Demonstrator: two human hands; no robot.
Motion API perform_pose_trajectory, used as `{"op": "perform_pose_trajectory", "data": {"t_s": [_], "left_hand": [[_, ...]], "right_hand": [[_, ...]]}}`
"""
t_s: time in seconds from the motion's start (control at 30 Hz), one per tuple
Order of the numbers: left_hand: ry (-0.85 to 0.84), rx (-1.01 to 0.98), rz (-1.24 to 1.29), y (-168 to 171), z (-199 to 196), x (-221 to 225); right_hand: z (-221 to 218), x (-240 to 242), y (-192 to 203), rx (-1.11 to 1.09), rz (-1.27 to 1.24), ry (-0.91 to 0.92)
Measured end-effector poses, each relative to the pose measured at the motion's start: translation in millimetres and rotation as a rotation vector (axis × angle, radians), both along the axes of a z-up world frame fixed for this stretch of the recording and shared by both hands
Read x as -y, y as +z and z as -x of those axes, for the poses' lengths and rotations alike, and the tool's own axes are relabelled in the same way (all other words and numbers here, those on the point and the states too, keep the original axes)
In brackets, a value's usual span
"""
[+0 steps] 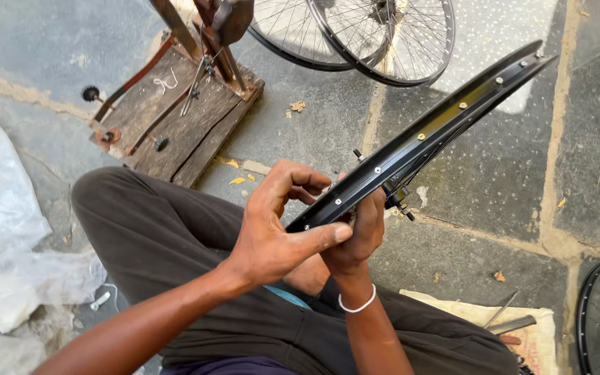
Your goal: The person sits on the floor and works on a bicycle wheel by hand. They thread spokes through the rim and hub, and they use their fingers to tighten the spoke nipples onto the spokes one by one.
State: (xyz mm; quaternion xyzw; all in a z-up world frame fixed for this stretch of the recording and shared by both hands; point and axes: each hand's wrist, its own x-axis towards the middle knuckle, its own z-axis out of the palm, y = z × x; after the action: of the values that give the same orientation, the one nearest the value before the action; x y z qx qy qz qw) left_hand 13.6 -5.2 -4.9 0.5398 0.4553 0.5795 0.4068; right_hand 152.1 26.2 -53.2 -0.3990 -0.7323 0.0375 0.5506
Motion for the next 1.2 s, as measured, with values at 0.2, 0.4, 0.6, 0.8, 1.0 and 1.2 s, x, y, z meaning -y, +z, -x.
{"op": "perform_pose_trajectory", "data": {"t_s": [0.2, 0.4, 0.6, 0.8, 1.0, 1.2], "left_hand": [[-0.042, -0.026, 0.005, 3.5, -4.7, -1.2], [-0.095, -0.276, -0.111, 30.6, 2.6, -27.3], [-0.120, -0.267, -0.024, 33.6, 2.0, -36.0], [-0.039, -0.127, -0.127, 15.3, 4.5, 3.1], [-0.074, -0.055, -0.021, 1.9, 10.6, 3.5], [-0.126, 0.129, 0.039, -4.1, 12.0, 2.1]], "right_hand": [[-4.7, 8.5, -13.9, -0.683, 0.389, 0.157], [-14.8, 8.3, 0.7, -0.468, 0.401, 0.179], [-14.1, 13.5, 11.6, -0.583, 0.223, 0.062], [-36.2, 21.5, 26.9, -0.312, 0.536, 0.261], [-59.1, -13.2, 73.8, -0.085, 0.790, 0.674], [-37.5, -10.3, 70.5, -0.128, 0.841, 0.554]]}}
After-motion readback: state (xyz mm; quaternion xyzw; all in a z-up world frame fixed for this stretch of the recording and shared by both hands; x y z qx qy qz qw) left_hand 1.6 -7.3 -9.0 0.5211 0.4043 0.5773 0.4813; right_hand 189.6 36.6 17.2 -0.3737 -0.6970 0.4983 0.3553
